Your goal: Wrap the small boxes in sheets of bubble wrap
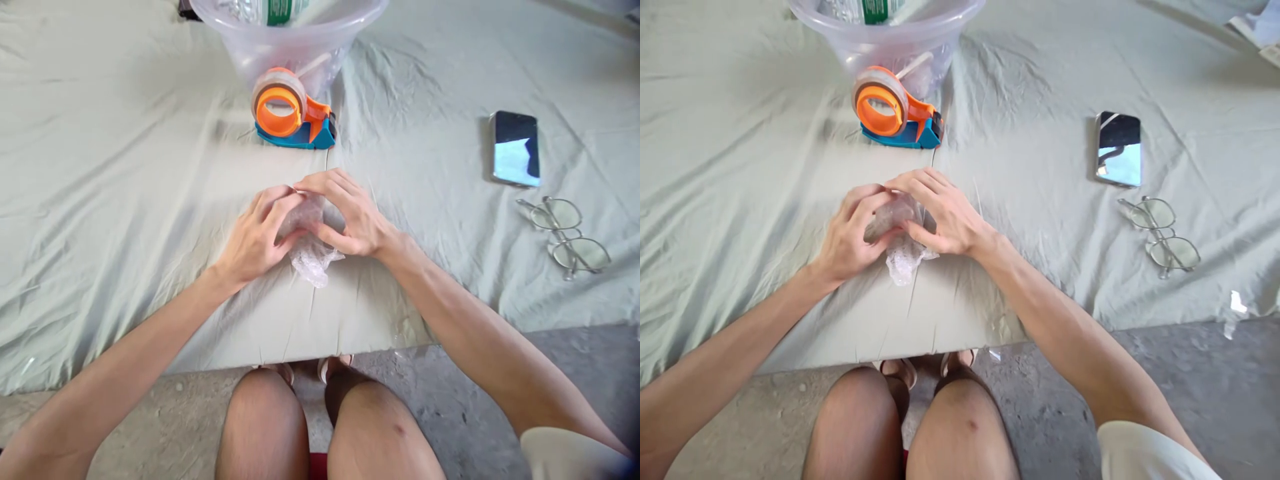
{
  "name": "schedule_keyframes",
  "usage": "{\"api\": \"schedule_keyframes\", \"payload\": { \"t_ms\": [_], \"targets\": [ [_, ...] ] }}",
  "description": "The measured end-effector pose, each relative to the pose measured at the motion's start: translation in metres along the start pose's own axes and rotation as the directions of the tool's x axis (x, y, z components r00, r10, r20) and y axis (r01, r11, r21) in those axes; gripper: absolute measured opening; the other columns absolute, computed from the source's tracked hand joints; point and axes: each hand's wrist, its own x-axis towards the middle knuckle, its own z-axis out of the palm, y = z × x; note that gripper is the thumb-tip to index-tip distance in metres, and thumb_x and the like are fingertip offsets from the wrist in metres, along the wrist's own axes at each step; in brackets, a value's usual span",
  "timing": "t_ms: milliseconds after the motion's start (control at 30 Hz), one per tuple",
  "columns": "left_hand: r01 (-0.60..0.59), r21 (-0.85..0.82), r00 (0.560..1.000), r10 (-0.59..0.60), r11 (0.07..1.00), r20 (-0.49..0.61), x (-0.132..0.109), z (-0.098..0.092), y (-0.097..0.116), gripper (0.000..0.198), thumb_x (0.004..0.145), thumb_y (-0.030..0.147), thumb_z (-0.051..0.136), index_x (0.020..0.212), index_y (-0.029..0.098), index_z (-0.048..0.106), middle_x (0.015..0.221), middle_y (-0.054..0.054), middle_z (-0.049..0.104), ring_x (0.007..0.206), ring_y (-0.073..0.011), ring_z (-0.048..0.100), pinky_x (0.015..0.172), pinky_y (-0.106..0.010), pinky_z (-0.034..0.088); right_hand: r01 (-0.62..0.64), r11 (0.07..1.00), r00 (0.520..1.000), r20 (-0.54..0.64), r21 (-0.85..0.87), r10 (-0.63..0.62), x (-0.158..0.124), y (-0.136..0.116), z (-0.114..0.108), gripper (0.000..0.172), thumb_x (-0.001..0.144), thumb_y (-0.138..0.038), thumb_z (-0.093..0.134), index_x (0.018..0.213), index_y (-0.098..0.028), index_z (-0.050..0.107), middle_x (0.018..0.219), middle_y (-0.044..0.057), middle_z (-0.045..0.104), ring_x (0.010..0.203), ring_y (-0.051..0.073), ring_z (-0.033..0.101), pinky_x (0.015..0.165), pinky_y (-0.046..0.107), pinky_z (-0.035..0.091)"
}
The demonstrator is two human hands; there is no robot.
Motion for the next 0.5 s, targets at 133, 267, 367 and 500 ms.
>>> {"api": "schedule_keyframes", "payload": {
  "t_ms": [133, 267, 367, 500],
  "targets": [
    [0.091, -0.116, 0.996, -0.092, 0.989, -0.006, 0.001, 0.0, 0.001, 0.039, 0.113, 0.027, 0.065, 0.152, 0.029, 0.06, 0.149, -0.01, 0.073, 0.138, -0.0263, 0.074, 0.097, -0.038, 0.072, -0.042, 0.999, 0.999, -0.01, 0.008, 0.042, -0.002, 0.008, 0.006, 0.042, 0.109, -0.045, 0.067, 0.146, -0.025, 0.064, 0.142, 0.011, 0.077, 0.132, 0.031, 0.073, 0.115, 0.053, 0.059],
    [0.071, -0.133, 0.994, -0.081, 0.989, -0.07, 0.003, -0.001, 0.003, 0.031, 0.119, 0.023, 0.054, 0.147, 0.029, 0.064, 0.148, -0.009, 0.075, 0.139, -0.0232, 0.074, 0.099, -0.035, 0.072, -0.107, 0.994, 0.99, -0.089, 0.027, 0.109, -0.005, 0.01, 0.014, 0.024, 0.11, -0.035, 0.061, 0.131, -0.025, 0.066, 0.126, 0.01, 0.079, 0.118, 0.026, 0.074, 0.101, 0.046, 0.063],
    [0.024, -0.147, 0.984, -0.049, 0.989, -0.172, 0.005, -0.001, 0.002, 0.034, 0.123, 0.02, 0.043, 0.142, 0.029, 0.069, 0.14, -0.007, 0.078, 0.13, -0.02, 0.077, 0.092, -0.031, 0.072, -0.122, 0.992, 0.98, -0.155, 0.019, 0.124, -0.005, 0.01, 0.017, 0.018, 0.111, -0.026, 0.055, 0.125, -0.026, 0.065, 0.121, 0.009, 0.079, 0.113, 0.024, 0.075, 0.096, 0.044, 0.064],
    [0.033, -0.129, 0.945, -0.073, 0.991, -0.318, 0.007, -0.002, -0.003, 0.029, 0.123, 0.026, 0.047, 0.133, 0.031, 0.074, 0.126, -0.005, 0.079, 0.119, -0.0207, 0.078, 0.082, -0.031, 0.071, -0.124, 0.992, 0.963, -0.245, -0.025, 0.114, -0.004, 0.009, 0.02, 0.011, 0.111, -0.026, 0.058, 0.118, -0.027, 0.065, 0.119, 0.008, 0.08, 0.115, 0.028, 0.077, 0.101, 0.05, 0.064]
  ]
}}
